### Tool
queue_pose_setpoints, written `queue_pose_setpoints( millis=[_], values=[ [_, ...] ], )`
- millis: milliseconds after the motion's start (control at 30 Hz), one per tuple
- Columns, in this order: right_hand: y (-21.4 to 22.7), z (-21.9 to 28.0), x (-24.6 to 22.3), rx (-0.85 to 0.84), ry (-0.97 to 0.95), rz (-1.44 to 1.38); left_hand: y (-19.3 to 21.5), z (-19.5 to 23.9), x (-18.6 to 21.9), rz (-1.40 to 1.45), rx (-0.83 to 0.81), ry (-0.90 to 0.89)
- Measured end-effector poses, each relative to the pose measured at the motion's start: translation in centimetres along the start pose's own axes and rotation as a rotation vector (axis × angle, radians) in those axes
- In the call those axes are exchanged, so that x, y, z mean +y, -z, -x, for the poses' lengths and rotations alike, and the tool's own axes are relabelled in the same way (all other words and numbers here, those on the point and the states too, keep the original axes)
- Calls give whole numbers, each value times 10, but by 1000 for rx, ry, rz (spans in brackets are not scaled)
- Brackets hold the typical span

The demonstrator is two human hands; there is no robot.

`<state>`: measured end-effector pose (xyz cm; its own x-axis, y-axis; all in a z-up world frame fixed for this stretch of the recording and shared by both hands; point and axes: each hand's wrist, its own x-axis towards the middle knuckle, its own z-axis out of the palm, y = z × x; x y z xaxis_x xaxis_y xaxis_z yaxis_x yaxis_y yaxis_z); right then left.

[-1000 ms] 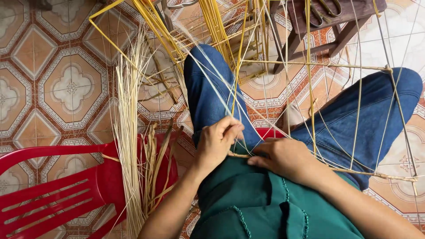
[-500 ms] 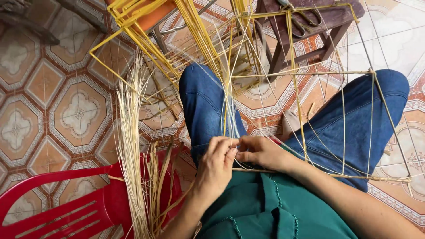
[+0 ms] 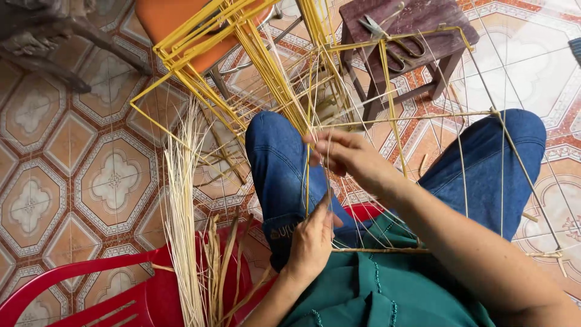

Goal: The person sits in a plastic chair and weaves thin bamboo strips around a yellow bamboo frame, threading and tying strips across the frame while working on their lap, and at one point trims a strip with scissors.

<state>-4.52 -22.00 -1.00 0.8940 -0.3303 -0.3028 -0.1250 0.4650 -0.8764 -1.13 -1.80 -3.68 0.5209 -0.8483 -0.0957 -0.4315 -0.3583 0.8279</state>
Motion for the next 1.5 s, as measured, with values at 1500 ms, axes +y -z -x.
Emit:
queue_pose_setpoints(
  millis=[1500],
  values=[
    [9, 81, 102, -184, -209, 434, 17, 9, -19, 553, 47, 128]
  ],
)
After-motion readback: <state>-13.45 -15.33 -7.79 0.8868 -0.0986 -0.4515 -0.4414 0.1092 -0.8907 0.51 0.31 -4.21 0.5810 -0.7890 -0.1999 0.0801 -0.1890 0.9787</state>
